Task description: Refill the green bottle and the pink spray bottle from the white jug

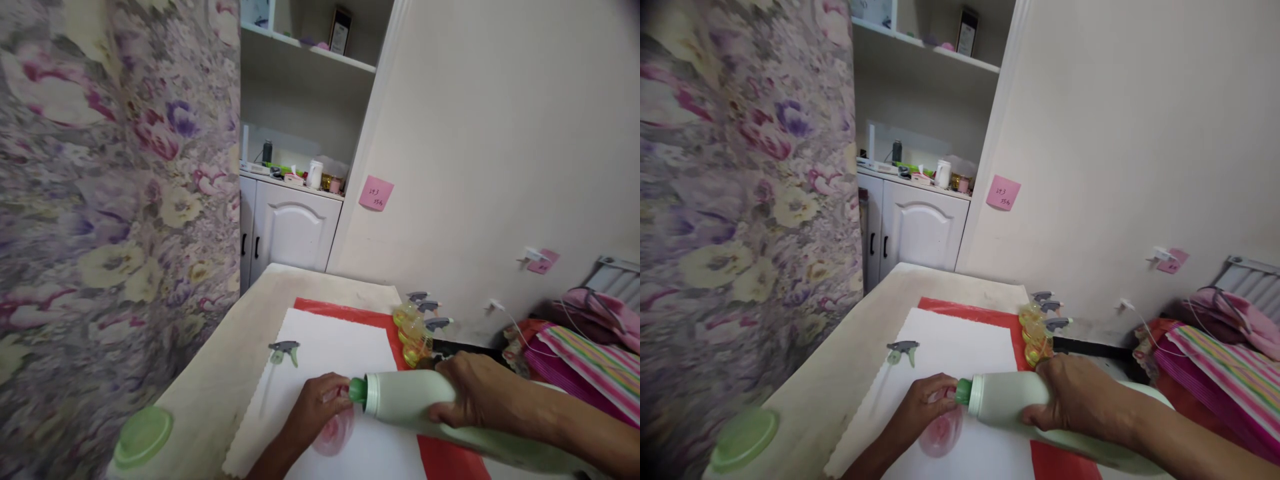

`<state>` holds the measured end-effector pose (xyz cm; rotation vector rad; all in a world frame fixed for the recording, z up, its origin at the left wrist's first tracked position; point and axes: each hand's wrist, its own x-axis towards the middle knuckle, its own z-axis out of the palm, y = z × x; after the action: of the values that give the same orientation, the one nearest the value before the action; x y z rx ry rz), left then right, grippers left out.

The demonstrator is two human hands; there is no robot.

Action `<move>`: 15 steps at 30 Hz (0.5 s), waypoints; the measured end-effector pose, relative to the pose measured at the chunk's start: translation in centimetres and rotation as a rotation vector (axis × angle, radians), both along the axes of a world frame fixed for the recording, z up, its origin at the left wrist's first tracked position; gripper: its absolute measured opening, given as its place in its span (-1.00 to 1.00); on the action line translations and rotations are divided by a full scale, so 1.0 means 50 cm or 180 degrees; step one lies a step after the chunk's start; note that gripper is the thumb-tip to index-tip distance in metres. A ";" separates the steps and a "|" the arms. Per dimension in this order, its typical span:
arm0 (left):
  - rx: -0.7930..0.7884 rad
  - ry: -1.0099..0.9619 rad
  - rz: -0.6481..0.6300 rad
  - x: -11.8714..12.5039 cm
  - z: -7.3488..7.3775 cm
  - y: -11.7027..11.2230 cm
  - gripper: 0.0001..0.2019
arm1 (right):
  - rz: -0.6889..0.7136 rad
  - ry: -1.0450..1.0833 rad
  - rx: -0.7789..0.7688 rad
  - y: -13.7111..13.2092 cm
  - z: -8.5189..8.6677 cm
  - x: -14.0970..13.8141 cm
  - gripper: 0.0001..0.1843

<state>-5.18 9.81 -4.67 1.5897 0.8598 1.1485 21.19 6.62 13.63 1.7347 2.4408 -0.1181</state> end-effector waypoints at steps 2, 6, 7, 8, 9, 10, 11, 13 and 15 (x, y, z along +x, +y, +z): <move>0.0000 0.0003 -0.0002 -0.001 0.002 0.000 -0.86 | -0.0011 -0.0018 0.0020 -0.002 0.003 -0.004 -0.58; 0.0000 0.0009 -0.0021 -0.001 0.001 0.001 -0.85 | -0.0042 -0.0033 -0.0035 -0.005 0.009 -0.012 -0.59; 0.0002 0.0008 -0.0020 -0.001 0.000 0.001 -0.85 | -0.0040 -0.0037 -0.0046 -0.005 0.010 -0.013 -0.59; 0.0004 0.0007 -0.0015 -0.001 -0.001 0.002 -0.85 | -0.0034 -0.0039 -0.0046 -0.005 0.012 -0.014 -0.59; 0.0004 0.0006 -0.0009 0.000 -0.002 0.003 -0.85 | -0.0036 -0.0040 -0.0034 -0.005 0.013 -0.015 -0.59; 0.0004 0.0005 -0.0004 0.000 -0.002 0.004 -0.86 | -0.0047 -0.0040 -0.0037 -0.005 0.014 -0.016 -0.59; 0.0004 0.0006 -0.0003 0.000 -0.002 0.004 -0.86 | -0.0065 -0.0040 -0.0047 -0.004 0.015 -0.016 -0.60; 0.0002 0.0009 -0.0006 0.000 -0.002 0.004 -0.86 | -0.0104 -0.0030 -0.0090 -0.004 0.015 -0.014 -0.61; -0.0003 0.0007 -0.0003 0.001 -0.002 0.003 -0.86 | -0.0102 -0.0008 -0.0100 -0.003 0.013 -0.011 -0.61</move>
<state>-5.14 9.99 -4.76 1.5908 0.8608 1.1456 20.67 6.47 14.30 1.7602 2.3968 -0.1569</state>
